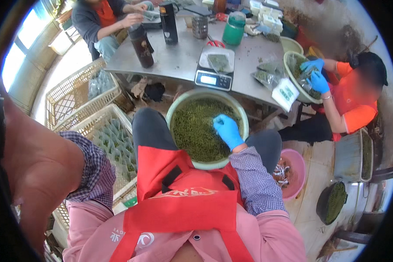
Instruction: The person scoops green tea leaves from a bowl into small plastic bags, weighs each bag on a digital scale, and places the filled bags into a crate. The person repeats this process continuously while other workers perform similar tasks nearby.
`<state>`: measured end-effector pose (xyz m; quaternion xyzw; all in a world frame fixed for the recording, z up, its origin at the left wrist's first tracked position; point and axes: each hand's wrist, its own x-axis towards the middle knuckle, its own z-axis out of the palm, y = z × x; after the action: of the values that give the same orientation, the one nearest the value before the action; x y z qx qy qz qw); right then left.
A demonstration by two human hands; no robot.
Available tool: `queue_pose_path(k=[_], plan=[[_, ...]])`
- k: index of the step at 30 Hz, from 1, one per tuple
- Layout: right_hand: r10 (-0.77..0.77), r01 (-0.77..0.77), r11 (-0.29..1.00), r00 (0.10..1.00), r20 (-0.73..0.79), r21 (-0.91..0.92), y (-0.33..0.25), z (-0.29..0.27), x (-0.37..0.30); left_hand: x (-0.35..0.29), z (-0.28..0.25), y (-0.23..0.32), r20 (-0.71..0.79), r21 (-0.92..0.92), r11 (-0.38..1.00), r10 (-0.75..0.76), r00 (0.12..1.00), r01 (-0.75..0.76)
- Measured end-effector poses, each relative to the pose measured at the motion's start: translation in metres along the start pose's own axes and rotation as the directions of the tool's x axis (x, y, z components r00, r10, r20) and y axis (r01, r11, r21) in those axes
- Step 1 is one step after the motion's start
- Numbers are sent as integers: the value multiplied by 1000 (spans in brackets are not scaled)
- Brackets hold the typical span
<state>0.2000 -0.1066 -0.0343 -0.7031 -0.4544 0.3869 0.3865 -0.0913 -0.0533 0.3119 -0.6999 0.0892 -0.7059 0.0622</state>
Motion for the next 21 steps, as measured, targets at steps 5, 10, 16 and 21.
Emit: queue_pose_path(k=[5, 10, 16, 21], plan=[[-109, 109, 992, 994, 12, -61, 15, -13, 9, -6, 24, -4, -8, 3, 998, 55, 998, -55], [-129, 117, 981, 989, -68, -156, 46, -7, 19, -15, 30, 4, -18, -55, 995, 87, 996, -88], [-268, 252, 883, 963, 15, -396, 63, -6, 36, -27, 47, 1, -12, -95, 994, 45, 999, -46], [-238, 276, 808, 961, 139, -521, 51, 13, 41, -23, 39, 6, -27, 10, 1000, -15, 1000, 15]])
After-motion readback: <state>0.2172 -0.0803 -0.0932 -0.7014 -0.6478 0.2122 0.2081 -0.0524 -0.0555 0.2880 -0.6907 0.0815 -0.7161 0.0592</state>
